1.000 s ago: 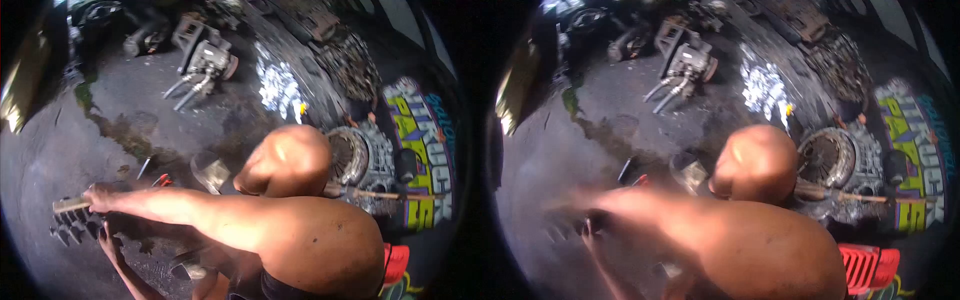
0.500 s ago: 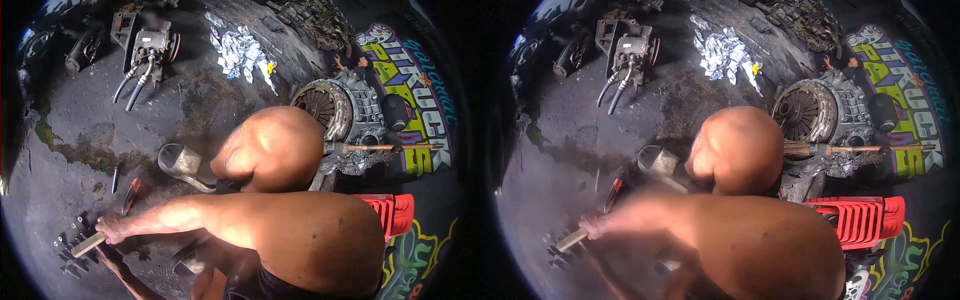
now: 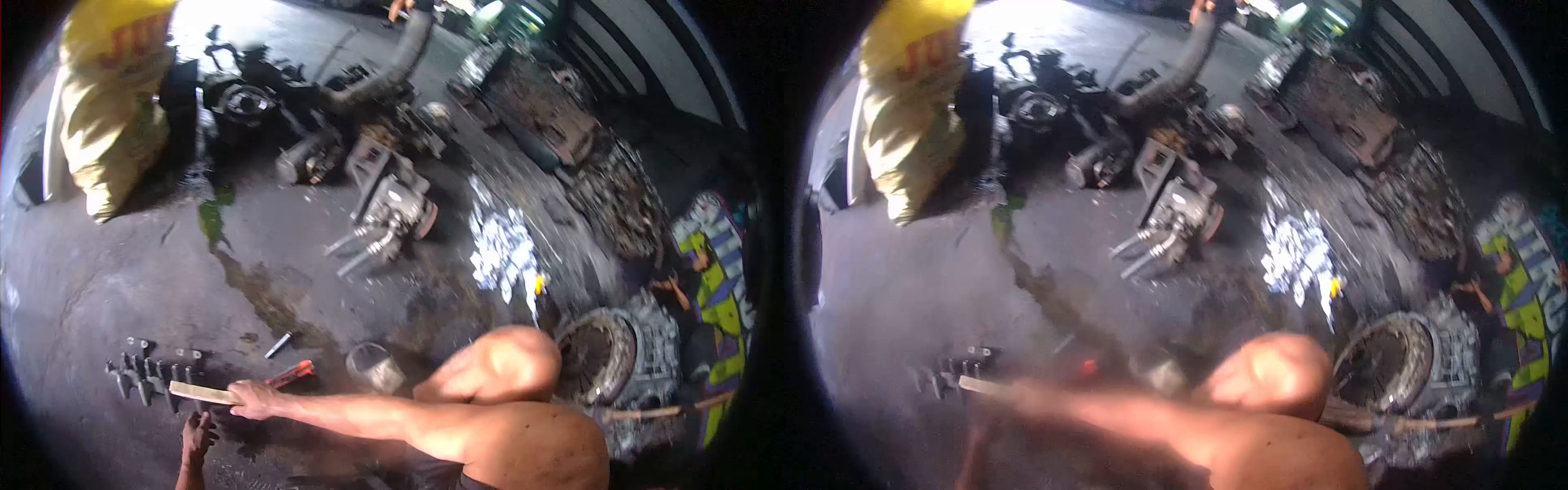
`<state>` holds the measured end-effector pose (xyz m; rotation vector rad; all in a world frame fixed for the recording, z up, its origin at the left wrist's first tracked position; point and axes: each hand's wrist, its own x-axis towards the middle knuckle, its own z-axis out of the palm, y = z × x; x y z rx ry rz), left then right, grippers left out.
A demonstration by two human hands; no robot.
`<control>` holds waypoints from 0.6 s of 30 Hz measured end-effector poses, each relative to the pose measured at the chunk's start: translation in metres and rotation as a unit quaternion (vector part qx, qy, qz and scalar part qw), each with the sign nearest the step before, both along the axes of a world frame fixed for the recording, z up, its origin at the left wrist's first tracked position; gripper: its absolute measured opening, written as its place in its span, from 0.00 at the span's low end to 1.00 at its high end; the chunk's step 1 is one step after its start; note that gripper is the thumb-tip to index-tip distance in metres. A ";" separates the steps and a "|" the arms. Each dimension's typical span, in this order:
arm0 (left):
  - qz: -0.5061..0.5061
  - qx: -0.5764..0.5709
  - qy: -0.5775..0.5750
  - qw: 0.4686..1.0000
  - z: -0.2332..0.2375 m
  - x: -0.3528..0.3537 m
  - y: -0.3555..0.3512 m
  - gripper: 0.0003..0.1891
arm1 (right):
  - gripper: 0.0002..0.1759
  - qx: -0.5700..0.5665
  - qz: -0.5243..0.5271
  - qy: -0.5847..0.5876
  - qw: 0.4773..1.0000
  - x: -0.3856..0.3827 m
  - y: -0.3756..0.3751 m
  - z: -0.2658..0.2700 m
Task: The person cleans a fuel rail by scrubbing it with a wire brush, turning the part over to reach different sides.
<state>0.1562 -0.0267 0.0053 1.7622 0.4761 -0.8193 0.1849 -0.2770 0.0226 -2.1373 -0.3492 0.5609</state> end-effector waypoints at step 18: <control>-0.005 0.130 -0.147 0.980 0.009 -0.002 -0.021 0.28 | 0.23 -0.010 0.059 -0.007 0.998 0.006 -0.022 0.003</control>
